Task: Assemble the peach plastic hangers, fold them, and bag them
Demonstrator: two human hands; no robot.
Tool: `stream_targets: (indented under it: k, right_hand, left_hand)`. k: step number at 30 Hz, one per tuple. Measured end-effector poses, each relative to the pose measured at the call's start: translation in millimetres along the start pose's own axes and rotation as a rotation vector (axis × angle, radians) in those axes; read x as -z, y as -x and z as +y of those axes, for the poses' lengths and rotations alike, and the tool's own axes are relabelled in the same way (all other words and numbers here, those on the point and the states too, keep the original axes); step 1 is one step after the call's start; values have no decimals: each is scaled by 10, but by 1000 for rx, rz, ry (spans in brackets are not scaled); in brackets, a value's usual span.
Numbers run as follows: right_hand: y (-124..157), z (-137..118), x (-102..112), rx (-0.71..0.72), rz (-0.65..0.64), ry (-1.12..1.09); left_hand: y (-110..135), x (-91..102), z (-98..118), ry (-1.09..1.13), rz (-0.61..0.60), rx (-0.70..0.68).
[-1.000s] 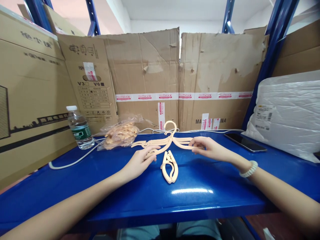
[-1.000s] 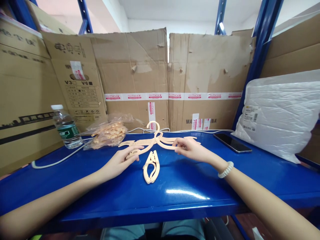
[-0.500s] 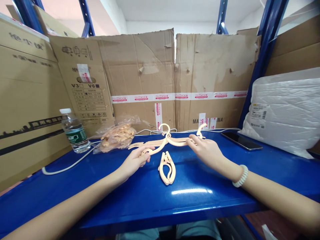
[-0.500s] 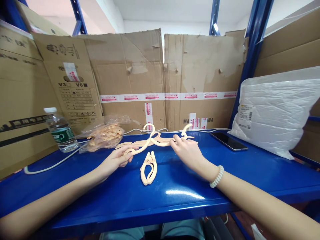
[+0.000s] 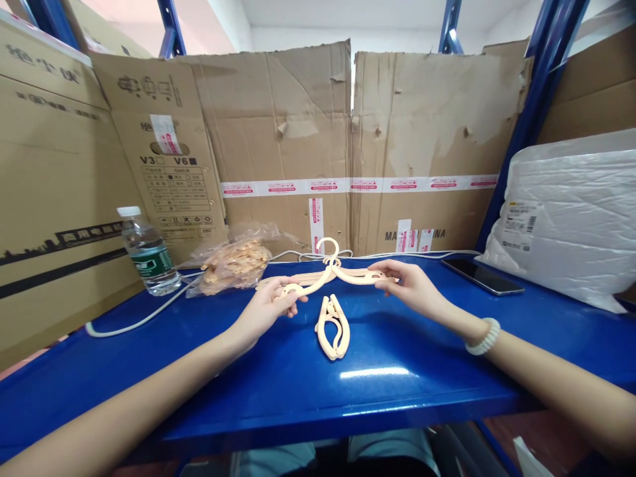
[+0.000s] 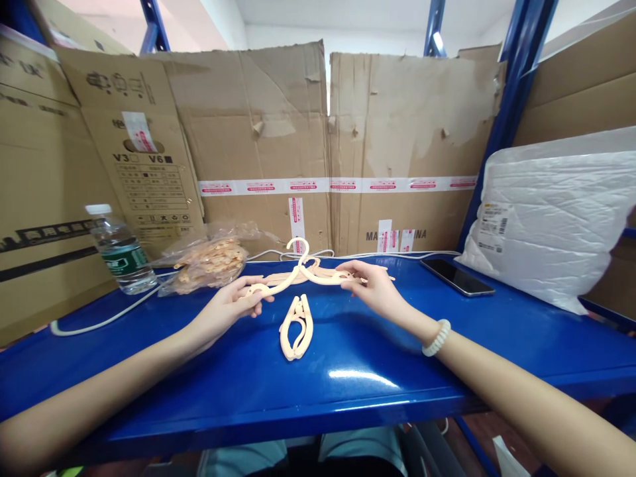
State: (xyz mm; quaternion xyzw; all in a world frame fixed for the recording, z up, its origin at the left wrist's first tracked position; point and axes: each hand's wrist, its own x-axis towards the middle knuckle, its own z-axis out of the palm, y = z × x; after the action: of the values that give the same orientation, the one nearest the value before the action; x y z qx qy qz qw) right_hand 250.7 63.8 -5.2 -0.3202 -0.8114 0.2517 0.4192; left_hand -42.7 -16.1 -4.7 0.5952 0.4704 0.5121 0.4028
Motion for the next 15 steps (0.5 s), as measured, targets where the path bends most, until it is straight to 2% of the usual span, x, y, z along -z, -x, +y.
stream_targets:
  k: [4,9,15]
  right_hand:
    - [-54,77,49,-120,-42,-259]
    - [-44,54,39,-162,-53,-504]
    - [-19,-85,-2,-270,-28,-711]
  left_hand:
    - [13,8,43,108,71,83]
    - [34,0,90,156,138,63]
    - [53,-58,134,192,127,21]
